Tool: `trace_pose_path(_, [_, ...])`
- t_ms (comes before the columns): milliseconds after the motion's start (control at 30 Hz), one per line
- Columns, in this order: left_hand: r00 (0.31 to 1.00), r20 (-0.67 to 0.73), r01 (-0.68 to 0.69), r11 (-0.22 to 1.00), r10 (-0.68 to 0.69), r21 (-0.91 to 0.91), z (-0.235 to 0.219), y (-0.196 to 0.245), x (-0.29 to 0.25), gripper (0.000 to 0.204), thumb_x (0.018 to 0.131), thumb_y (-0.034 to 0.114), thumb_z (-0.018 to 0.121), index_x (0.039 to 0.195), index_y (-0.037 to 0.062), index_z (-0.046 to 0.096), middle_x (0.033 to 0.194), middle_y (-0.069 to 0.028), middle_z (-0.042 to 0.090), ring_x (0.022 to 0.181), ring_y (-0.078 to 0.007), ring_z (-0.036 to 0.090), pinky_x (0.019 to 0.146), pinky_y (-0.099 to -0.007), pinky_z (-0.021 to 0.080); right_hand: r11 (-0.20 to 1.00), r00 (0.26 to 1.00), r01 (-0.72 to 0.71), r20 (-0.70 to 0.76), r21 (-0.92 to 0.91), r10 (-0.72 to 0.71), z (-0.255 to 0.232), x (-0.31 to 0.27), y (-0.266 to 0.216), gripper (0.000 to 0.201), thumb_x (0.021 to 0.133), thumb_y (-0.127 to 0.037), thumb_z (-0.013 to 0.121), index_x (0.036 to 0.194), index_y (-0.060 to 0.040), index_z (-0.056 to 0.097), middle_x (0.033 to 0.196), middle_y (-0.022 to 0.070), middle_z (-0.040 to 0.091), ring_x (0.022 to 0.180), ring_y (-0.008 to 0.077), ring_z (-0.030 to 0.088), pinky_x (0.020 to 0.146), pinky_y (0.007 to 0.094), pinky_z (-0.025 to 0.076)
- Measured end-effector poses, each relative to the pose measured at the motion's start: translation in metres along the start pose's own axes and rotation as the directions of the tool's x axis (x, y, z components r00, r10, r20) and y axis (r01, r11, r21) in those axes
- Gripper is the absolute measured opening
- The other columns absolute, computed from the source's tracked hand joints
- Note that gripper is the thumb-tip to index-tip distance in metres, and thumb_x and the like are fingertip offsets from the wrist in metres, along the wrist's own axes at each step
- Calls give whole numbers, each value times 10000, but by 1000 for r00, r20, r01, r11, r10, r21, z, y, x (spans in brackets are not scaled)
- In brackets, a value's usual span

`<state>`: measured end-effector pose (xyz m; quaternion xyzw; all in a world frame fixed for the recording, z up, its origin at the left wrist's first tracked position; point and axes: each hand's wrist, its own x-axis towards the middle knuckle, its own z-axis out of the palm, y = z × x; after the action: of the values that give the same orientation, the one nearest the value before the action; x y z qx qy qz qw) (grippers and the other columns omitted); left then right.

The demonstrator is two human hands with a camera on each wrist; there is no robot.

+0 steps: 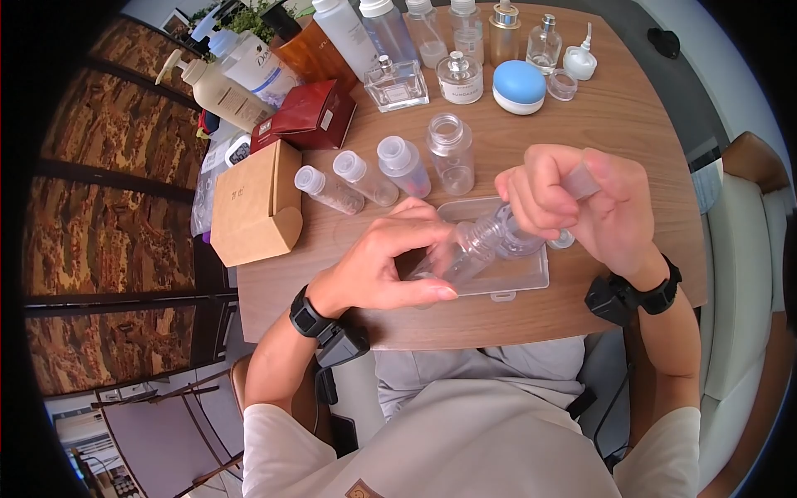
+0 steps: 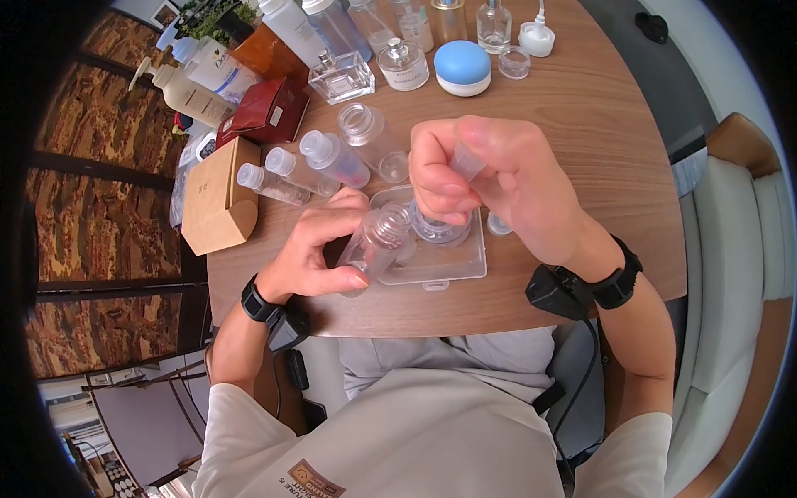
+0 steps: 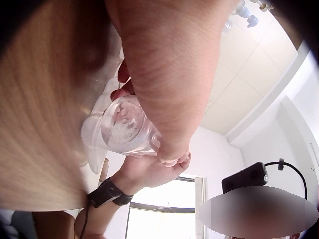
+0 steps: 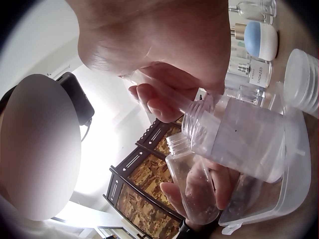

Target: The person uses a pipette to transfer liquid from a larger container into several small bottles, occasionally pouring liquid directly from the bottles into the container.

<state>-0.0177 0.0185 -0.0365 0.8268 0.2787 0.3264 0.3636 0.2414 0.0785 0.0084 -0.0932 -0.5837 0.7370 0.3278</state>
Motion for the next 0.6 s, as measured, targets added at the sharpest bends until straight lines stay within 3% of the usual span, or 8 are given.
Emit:
trace_pose_path(67, [1000,1,-1,1000,1,3,0,-1,0,480,749,272,835,1105,8,650,756,-2,640,748,-199,541,859,-363,394,1000,1000,-1,1,-2,1,0,0,0,479,952,-487,337,684,-91,376,635,-11,321,620,124,330,602,267,286])
trace_pose_path(167, [1000,3,-1,1000,1,4,0,-1,0,481,749,272,835,1106,8,650,756,-1,639,749,-199,541,861,-362,393,992,1000,9,-7,-128,-10,0,1,0,503,994,-517,191,686,-144,328,596,-40,337,542,127,337,825,332,353])
trace_pose_path(367, [1000,10,8,1000,-8,2,0,1,1,472,744,267,836,1096,10,655,758,1,637,755,-199,540,867,-361,389,992,1000,15,-8,-125,-16,0,0,0,506,997,-520,191,685,-147,331,592,-42,336,542,124,329,825,331,349])
trace_pose_path(433, [1000,4,10,1000,-10,0,0,1,1,468,744,267,835,1092,11,656,758,2,637,756,-199,539,868,-361,388,1000,1000,11,0,-24,-11,-1,0,0,483,945,-495,329,679,-94,374,624,-10,325,613,127,332,596,268,275])
trace_pose_path(600, [1000,0,13,1000,-13,-1,0,1,1,454,747,271,832,1076,12,655,757,3,637,752,-199,538,861,-357,388,1000,1000,13,-2,-27,-13,-1,-1,0,485,944,-496,328,678,-93,373,621,-10,323,611,127,333,596,269,273])
